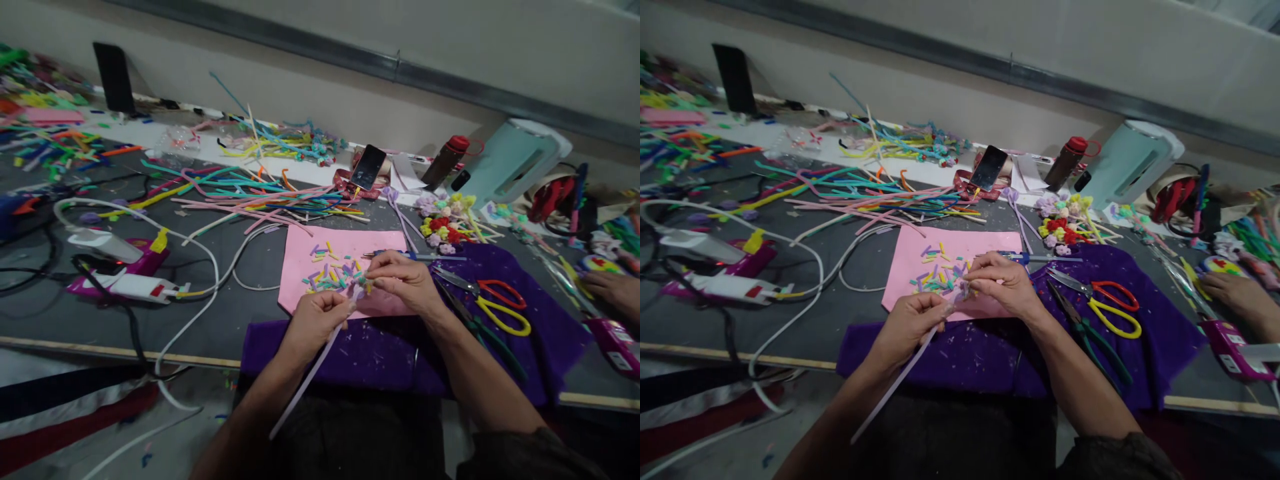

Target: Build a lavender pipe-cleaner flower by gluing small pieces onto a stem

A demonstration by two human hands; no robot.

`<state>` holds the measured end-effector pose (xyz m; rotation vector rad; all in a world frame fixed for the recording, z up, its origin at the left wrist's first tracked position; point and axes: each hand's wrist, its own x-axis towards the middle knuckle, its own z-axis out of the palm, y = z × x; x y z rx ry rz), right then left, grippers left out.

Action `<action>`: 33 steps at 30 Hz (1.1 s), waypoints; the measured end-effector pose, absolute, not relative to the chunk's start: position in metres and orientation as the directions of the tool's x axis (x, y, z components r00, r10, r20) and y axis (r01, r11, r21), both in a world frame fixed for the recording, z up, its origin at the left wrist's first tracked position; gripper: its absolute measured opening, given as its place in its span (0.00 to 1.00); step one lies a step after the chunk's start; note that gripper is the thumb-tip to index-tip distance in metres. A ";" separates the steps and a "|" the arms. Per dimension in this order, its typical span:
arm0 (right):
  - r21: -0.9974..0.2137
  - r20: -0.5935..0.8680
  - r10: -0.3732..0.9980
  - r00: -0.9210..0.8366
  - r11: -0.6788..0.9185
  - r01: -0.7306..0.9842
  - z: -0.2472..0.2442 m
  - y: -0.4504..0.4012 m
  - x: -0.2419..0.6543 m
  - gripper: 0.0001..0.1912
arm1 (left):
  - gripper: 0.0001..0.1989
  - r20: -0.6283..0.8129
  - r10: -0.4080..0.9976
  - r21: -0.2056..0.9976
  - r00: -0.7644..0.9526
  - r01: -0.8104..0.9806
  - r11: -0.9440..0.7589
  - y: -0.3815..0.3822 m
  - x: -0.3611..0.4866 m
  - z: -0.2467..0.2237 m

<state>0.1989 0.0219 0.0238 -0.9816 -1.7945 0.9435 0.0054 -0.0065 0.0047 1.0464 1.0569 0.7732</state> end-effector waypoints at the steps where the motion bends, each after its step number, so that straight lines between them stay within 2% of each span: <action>1: -0.886 0.333 0.901 -0.279 0.400 0.235 0.024 0.022 0.200 0.09 | 0.13 -0.323 0.885 0.929 0.335 -0.065 0.364 -0.006 0.005 0.005; 5: -0.911 0.325 0.929 -0.176 0.357 0.205 0.022 0.023 0.198 0.07 | 0.13 -0.347 0.864 0.864 0.364 -0.235 0.446 -0.005 0.001 0.003; 11: -0.925 0.287 0.924 -0.253 0.336 0.178 0.021 0.018 0.186 0.06 | 0.12 -0.379 0.836 0.782 0.397 -0.345 0.518 -0.002 -0.004 0.000; 27: -0.903 0.284 0.883 -0.374 0.377 0.204 0.012 0.012 0.174 0.07 | 0.06 -0.310 0.905 0.722 0.293 -0.547 0.424 0.000 -0.005 -0.003; 30: -0.918 0.245 0.896 -0.370 0.338 0.210 0.010 0.012 0.173 0.07 | 0.07 -0.307 0.914 0.745 0.267 -0.530 0.405 -0.001 -0.004 -0.003; 33: -0.965 0.114 0.933 -0.342 0.185 0.185 0.010 0.007 0.168 0.09 | 0.08 -0.301 0.926 0.786 0.227 -0.491 0.376 -0.002 -0.001 -0.003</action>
